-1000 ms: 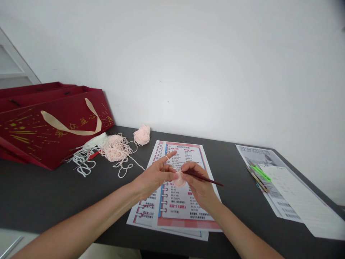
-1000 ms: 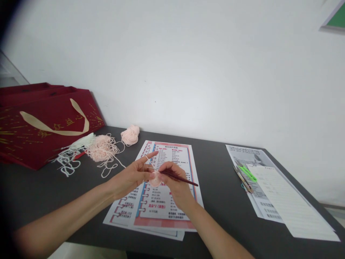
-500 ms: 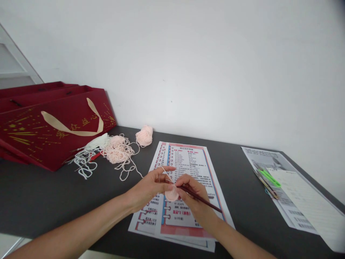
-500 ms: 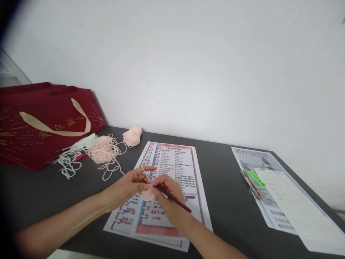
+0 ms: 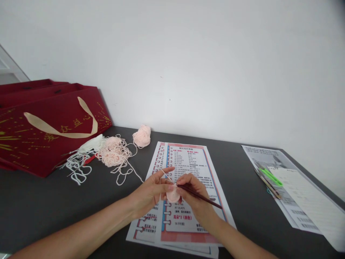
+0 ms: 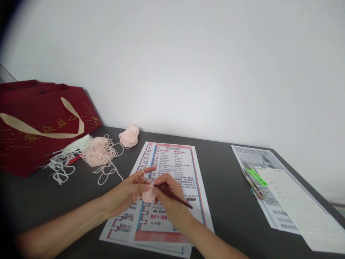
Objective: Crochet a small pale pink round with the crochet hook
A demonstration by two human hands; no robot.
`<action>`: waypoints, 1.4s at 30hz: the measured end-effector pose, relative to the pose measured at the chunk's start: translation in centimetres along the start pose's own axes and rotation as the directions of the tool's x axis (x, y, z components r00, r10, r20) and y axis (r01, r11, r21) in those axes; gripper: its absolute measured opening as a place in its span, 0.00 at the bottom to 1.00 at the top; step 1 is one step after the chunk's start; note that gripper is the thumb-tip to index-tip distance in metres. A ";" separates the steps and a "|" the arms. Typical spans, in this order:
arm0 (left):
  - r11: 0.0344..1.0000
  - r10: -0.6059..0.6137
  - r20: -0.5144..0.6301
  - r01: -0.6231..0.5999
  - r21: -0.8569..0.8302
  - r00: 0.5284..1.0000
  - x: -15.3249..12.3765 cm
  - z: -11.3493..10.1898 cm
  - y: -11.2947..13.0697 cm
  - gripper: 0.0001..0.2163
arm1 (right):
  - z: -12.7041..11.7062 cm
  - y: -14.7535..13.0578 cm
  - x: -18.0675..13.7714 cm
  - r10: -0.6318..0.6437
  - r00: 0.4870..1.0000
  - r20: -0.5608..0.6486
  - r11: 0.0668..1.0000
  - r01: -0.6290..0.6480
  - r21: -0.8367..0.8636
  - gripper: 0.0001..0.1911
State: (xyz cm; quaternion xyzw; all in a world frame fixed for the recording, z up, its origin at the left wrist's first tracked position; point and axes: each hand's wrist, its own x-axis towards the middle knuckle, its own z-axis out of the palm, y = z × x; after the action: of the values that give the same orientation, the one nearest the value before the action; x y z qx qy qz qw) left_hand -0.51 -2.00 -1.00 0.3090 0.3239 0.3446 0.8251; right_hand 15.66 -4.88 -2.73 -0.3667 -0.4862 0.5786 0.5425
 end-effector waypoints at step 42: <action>0.970 0.164 -0.048 -0.152 0.190 0.985 0.1 0.3 0.4 0.35 | 0.4 -1.1 0.4 0.107 0.993 -0.047 0.987 -0.112 -0.114 0.08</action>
State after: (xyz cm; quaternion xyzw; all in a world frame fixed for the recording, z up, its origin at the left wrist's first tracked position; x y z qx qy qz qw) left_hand -0.33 -1.76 -0.58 0.3983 0.3548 0.3871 0.7521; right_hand 15.56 -4.63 -1.54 -0.4354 -0.4870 0.5709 0.4973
